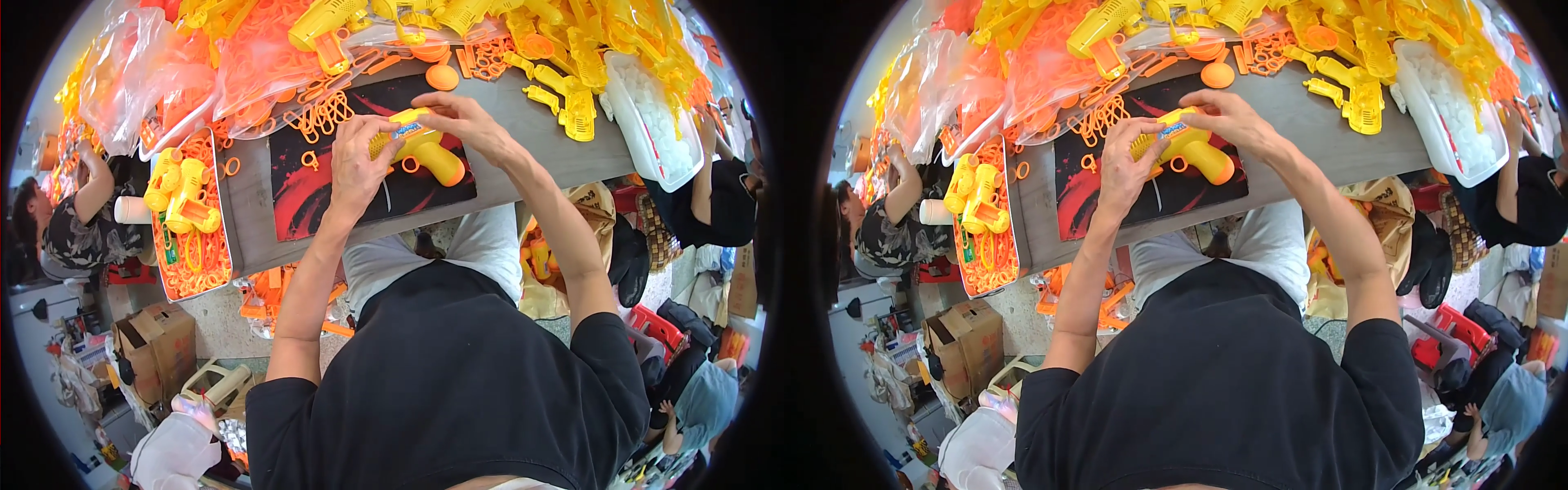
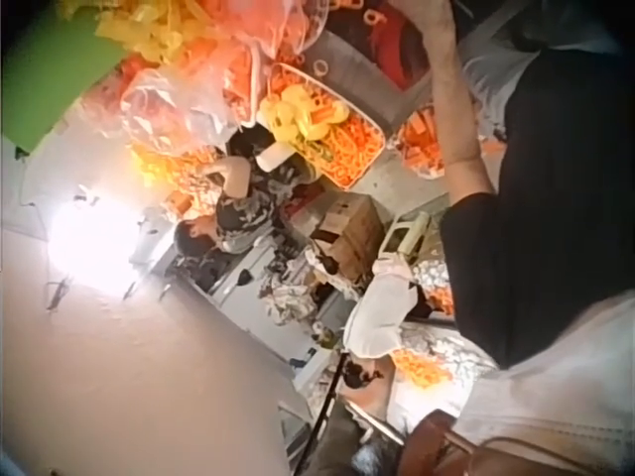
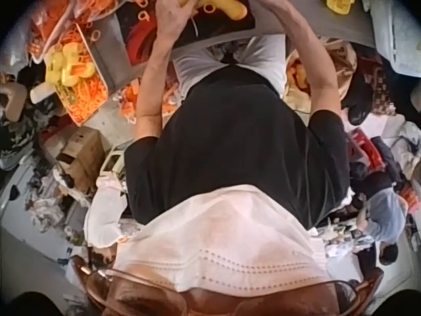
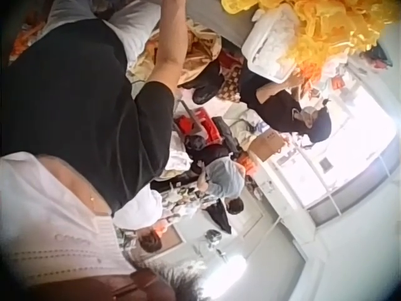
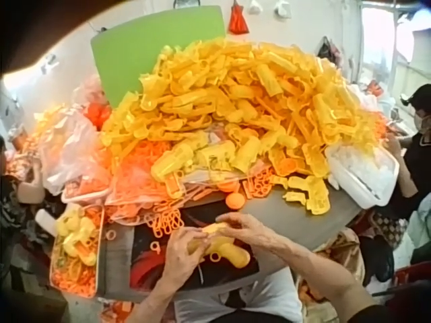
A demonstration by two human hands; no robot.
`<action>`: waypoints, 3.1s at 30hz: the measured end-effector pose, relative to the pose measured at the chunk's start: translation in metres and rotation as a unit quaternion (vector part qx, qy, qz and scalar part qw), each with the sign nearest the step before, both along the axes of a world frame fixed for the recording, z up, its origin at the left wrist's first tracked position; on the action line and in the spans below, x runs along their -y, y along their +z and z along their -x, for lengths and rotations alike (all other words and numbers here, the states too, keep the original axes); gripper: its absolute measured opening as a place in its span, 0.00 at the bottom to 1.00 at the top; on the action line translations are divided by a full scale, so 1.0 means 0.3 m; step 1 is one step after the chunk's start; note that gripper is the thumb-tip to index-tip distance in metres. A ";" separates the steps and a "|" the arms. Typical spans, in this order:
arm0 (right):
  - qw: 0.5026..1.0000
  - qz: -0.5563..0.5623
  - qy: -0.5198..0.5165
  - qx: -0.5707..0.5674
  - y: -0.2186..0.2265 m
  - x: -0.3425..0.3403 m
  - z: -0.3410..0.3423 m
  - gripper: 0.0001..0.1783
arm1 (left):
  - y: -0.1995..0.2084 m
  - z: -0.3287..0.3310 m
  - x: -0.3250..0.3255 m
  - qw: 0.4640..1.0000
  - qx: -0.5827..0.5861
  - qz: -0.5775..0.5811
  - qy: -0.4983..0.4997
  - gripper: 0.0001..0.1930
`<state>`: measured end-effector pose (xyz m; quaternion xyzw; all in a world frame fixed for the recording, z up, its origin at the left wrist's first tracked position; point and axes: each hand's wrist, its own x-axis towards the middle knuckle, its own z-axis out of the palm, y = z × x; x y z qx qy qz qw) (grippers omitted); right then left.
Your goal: Assemble plastic toy guns from multiple components including the body, internal springs, and small parts on a workbench.
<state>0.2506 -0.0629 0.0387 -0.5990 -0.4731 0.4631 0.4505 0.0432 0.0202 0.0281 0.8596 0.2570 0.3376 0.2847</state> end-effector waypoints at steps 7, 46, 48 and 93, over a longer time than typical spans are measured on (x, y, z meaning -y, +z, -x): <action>0.992 0.120 0.017 -0.021 0.051 -0.062 -0.020 0.25 | 0.011 0.010 0.004 1.000 -0.007 -0.016 -0.001 0.11; 0.741 -0.031 -0.504 0.442 -0.187 0.515 -0.506 0.31 | 0.046 0.163 0.163 0.994 -0.036 0.103 -0.032 0.09; 0.793 -0.037 -0.460 0.397 -0.197 0.526 -0.563 0.27 | 0.031 0.175 0.166 0.992 -0.027 0.119 -0.039 0.09; 0.698 0.004 -0.271 0.663 -0.095 0.045 -0.701 0.13 | 0.244 1.024 -0.275 0.799 0.392 0.448 0.088 0.33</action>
